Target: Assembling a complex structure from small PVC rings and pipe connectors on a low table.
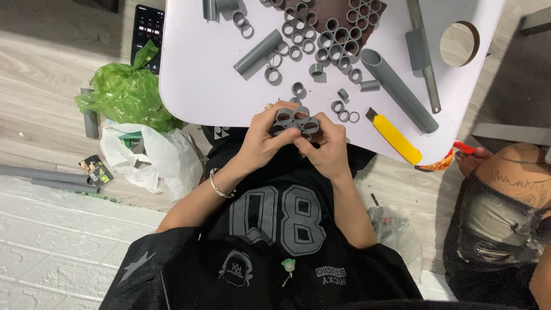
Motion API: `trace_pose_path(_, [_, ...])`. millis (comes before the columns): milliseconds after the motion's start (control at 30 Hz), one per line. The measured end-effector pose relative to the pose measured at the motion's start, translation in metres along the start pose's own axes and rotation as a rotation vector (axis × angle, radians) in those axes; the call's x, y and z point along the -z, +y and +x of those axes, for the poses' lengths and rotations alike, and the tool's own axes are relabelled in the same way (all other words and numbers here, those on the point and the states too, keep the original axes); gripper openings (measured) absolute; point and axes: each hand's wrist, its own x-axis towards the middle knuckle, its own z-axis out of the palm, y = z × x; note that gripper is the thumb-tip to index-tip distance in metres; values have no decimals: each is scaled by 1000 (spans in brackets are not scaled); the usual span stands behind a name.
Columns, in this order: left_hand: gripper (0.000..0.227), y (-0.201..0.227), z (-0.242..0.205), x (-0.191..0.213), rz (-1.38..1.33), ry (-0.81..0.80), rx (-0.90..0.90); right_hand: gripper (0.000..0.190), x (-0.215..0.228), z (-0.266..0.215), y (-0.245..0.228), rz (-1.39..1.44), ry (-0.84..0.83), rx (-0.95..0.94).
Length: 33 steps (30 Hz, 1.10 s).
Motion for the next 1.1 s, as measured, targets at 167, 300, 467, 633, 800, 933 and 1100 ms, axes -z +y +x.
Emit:
trace_pose_path(167, [26, 2, 0, -2, -9, 5, 37, 39, -1, 1, 4, 35, 18, 23])
trace_pose_path(300, [26, 3, 1, 2, -5, -5, 59, 38, -3, 0, 6, 40, 18, 36])
trace_pose_path(467, [27, 8, 4, 3, 1, -5, 107, 38, -2, 0, 13, 66, 13, -9])
trace_pose_path(633, [30, 18, 7, 3, 42, -36, 81, 33, -1, -7, 22, 124, 37, -28])
trace_pose_path(800, [49, 57, 18, 5, 219, -23, 80, 20, -6, 1, 8, 228, 58, -66])
trace_pose_path(933, [60, 48, 12, -1, 272, 39, 169, 21, -5, 0, 6, 296, 137, -8])
trace_pose_path(1100, [51, 61, 16, 0, 271, -60, 210, 38, 0, 1, 9, 245, 119, 34])
